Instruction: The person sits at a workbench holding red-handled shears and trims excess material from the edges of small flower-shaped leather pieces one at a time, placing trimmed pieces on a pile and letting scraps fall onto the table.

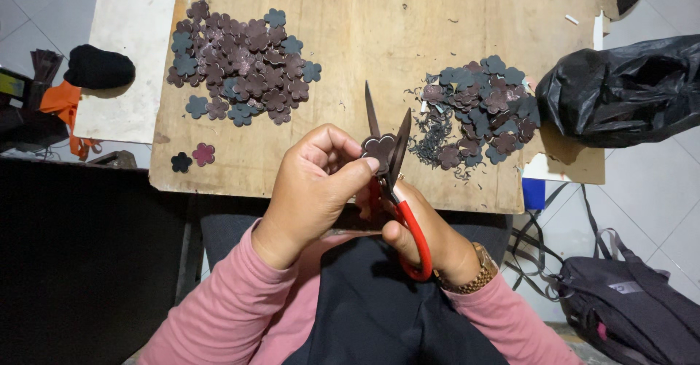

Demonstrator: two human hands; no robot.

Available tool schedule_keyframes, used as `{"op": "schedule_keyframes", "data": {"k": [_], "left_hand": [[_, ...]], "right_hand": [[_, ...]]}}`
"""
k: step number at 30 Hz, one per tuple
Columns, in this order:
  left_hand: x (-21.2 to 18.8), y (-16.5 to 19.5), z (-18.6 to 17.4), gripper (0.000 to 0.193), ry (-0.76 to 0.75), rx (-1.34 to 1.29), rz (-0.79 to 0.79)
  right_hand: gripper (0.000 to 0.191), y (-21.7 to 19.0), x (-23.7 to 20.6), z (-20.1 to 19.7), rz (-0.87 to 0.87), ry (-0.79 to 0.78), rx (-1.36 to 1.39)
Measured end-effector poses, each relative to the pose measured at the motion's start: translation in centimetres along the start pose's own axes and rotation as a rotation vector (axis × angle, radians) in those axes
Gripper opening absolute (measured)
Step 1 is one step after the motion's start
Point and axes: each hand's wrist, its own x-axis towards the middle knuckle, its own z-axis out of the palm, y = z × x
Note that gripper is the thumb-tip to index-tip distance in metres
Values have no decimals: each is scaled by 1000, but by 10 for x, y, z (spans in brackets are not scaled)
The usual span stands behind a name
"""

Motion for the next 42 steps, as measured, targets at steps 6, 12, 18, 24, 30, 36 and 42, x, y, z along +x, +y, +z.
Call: {"op": "schedule_keyframes", "data": {"k": [6, 12, 18, 24, 30, 36, 42], "left_hand": [[0, 0, -10, 14, 22, -30, 85], [2, -9, -7, 13, -67, -29, -40], [3, -15, -5, 15, -128, -11, -32], [6, -13, 1, 10, -92, -65, -25], [8, -12, 0, 13, -79, -12, 22], [11, -15, 2, 14, -67, -33, -16], [16, -22, 7, 14, -28, -26, 5]], "right_hand": [[63, 3, -2, 2, 9, 83, 267], [21, 11, 0, 0, -124, 337, 412], [27, 11, 1, 0, -167, 489, 400], [23, 11, 4, 1, -162, 470, 411], [16, 14, 2, -1, -166, 481, 391], [13, 39, 6, -15, -89, 488, 455], [33, 86, 2, -32, 150, 350, 391]]}}
